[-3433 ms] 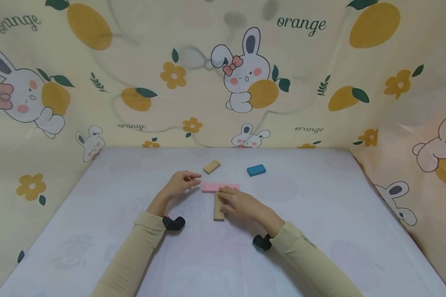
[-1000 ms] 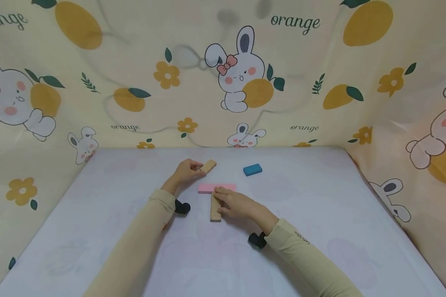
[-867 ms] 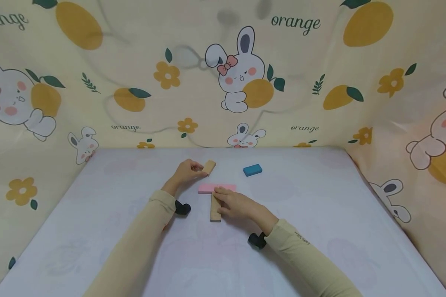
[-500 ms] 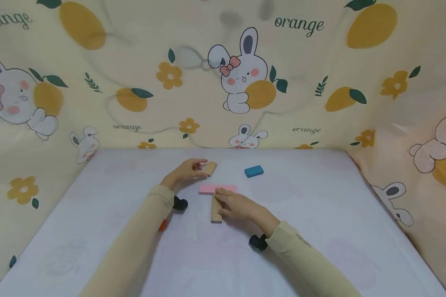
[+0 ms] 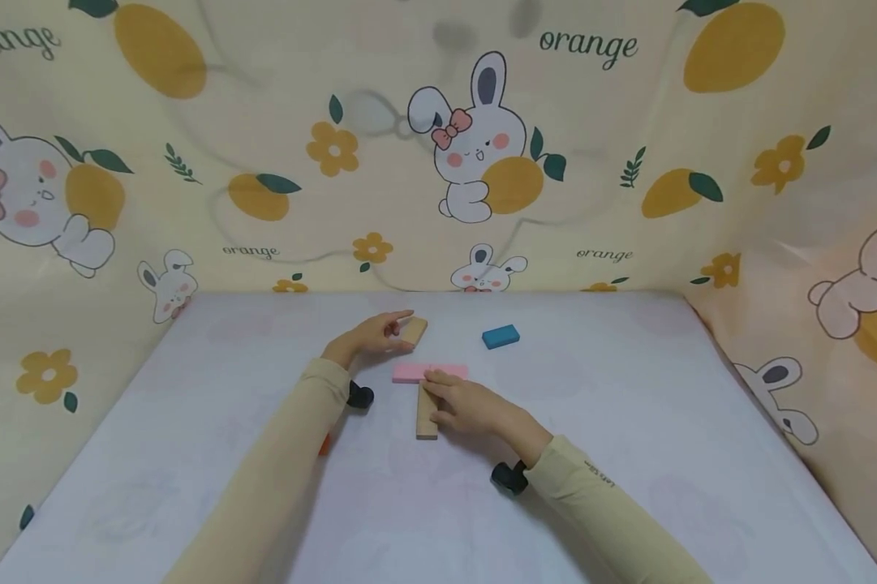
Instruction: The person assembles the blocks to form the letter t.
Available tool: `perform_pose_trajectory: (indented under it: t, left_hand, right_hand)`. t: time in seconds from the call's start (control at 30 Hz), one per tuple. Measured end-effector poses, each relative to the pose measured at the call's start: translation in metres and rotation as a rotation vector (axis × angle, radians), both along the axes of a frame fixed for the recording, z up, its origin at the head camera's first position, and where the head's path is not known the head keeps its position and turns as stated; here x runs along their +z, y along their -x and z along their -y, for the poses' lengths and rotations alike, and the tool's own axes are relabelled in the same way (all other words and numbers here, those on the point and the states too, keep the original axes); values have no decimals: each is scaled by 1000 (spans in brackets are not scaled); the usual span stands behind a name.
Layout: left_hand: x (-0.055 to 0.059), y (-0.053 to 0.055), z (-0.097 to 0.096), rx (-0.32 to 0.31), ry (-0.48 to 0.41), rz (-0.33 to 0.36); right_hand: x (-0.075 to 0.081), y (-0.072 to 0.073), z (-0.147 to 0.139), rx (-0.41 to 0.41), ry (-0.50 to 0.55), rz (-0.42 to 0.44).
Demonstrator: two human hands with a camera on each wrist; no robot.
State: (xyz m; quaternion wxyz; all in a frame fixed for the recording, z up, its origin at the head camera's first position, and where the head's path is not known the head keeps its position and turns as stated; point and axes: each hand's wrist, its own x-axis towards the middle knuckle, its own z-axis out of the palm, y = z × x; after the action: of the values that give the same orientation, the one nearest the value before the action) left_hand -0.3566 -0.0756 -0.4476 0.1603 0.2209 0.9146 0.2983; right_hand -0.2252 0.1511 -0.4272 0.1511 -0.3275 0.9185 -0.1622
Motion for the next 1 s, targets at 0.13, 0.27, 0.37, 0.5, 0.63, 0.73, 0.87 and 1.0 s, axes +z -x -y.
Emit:
perform_pose_trajectory:
  t: [0.13,0.27,0.37,0.5,0.63,0.73,0.87,1.0]
  left_hand:
    - [3,-1,-1,4,18,10]
    - [6,-2,-1,11,53,15]
    - [6,-2,-2,12,66,9]
    - [5,-2,-2,25,64,-8]
    - [4,-4,-4,58,46,-20]
    - [1,-6,-5,79,29,-27]
    - [-2,-7,-7,95,13,-50]
    - [-5,-9,-8,114,-7,-63]
  right_hand:
    - [1,0,0,0,5,-1]
    - [1,0,0,5,5,-1]
    - [1,1,1,5,1,-2]
    - [0,1,1,3,1,-4]
    - [-1,1,1,9,5,-8]
    - [-2,1,1,8,8,-7]
    - [-1,0,0,3,12,-2]
    - [-1,0,-1,9,11,-9]
